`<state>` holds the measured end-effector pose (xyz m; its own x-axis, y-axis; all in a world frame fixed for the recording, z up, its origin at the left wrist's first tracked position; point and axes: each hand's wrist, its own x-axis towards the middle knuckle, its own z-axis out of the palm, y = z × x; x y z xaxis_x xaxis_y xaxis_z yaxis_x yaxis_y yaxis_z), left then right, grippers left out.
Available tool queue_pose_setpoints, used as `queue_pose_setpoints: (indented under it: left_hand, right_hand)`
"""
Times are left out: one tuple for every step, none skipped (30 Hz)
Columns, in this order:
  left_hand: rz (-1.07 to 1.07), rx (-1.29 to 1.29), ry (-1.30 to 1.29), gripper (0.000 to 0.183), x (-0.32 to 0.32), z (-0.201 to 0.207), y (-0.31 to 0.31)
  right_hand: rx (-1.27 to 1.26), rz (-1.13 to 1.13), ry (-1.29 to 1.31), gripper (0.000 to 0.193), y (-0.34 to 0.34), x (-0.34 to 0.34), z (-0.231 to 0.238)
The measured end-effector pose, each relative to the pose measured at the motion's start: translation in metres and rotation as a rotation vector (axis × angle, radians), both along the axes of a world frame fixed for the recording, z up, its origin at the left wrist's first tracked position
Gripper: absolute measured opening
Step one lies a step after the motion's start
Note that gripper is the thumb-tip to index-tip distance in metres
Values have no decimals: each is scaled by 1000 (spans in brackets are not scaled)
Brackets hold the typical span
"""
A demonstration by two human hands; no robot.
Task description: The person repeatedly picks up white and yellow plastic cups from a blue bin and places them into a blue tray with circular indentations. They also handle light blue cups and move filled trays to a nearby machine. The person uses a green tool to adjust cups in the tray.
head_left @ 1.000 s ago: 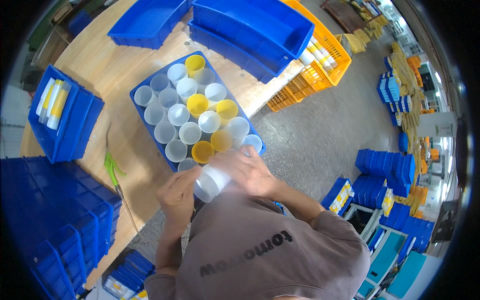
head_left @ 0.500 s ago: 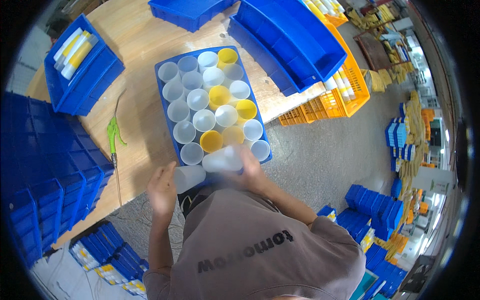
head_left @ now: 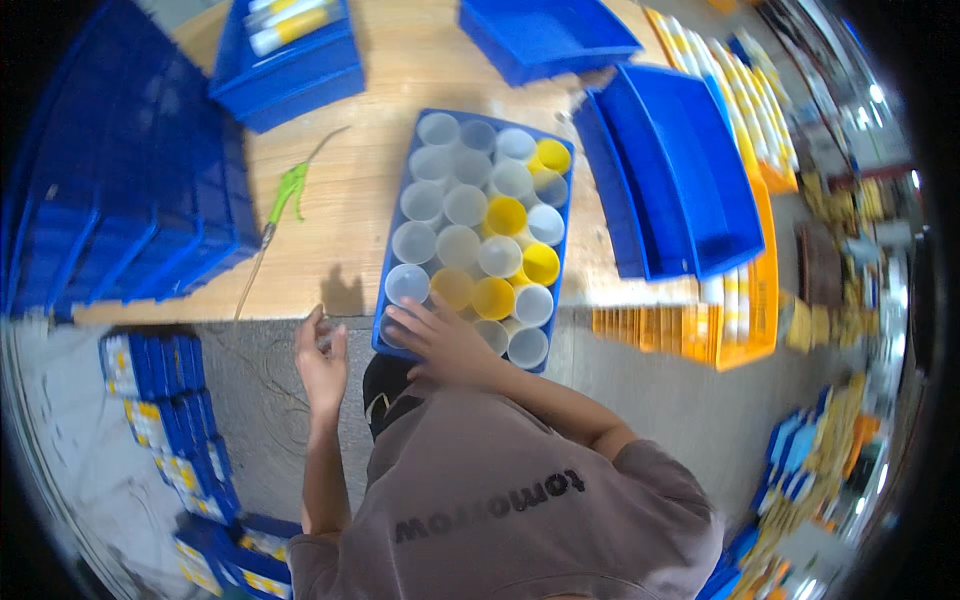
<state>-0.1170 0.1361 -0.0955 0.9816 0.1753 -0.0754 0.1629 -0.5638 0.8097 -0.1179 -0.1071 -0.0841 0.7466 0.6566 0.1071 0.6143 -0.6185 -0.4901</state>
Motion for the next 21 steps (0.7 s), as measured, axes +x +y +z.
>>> queue_pose_setpoints:
  left_hand:
    - [57, -152, 158, 59, -12, -3, -6]
    - [141, -317, 296, 63, -27, -5, -16]
    - [280, -459, 444, 67, -41, -6, -26]
    - [301, -591, 542, 79, -53, -8, -43]
    - [280, -739, 621, 85, -57, -10, -58]
    - [130, -854, 487, 87, -62, -12, -74]
    - [162, -897, 531, 86, -60, -15, -92]
    - [100, -778, 376, 80, -60, -16, -102]
    - [188, -915, 383, 75, -59, -18, -109]
    - [267, -1034, 335, 76, -58, -19, -116]
    - [371, -895, 458, 70, -58, -21, -119]
    - [384, -846, 532, 65, -58, -22, -121]
    - [431, -695, 628, 71, -57, -24, -121]
    - [377, -648, 459, 70, -57, -27, -120]
    - [323, -577, 366, 68, -57, -29, -117]
    - [362, -509, 313, 62, -55, -33, -111]
    - [399, -428, 338, 57, -53, -34, -106]
    - [415, -366, 378, 52, -51, -37, -98]
    - [460, -307, 341, 50, -51, -36, -82]
    - [485, -256, 321, 47, -51, -37, -64]
    - [501, -200, 316, 45, -54, -33, -44]
  right_hand:
    - [-109, 65, 64, 87, -1, 4, -7]
    - [-71, 116, 5, 89, -6, 5, -10]
    - [83, 85, -122, 83, -18, 7, -11]
    - [241, 69, -198, 77, -38, 10, -8]
    - [231, -56, 124, 70, -55, 23, -3]
    - [338, -339, -86, 61, -73, 21, 2]
    - [493, -510, -90, 61, -91, 37, 3]
    - [203, -720, -331, 61, -109, 46, 1]
    - [-104, -807, -241, 64, -144, 51, 5]
    - [160, -731, -114, 63, -155, 66, -7]
    - [481, -675, 81, 61, -169, 79, -20]
    - [814, -718, 425, 58, -183, 89, -36]
    - [1151, -885, 919, 55, -186, 95, -55]
    - [1131, -812, 901, 54, -191, 97, -73]
    - [1104, -833, 860, 54, -193, 102, -87]
    - [1075, -855, 819, 53, -192, 104, -98]
    - [1051, -860, 789, 52, -188, 102, -104]
    - [1045, -841, 784, 51, -181, 99, -108]
    - [1037, -813, 804, 50, -169, 92, -106]
    - [1046, -780, 843, 49, -156, 84, -105]
    - [1052, -743, 888, 49, -139, 73, -101]
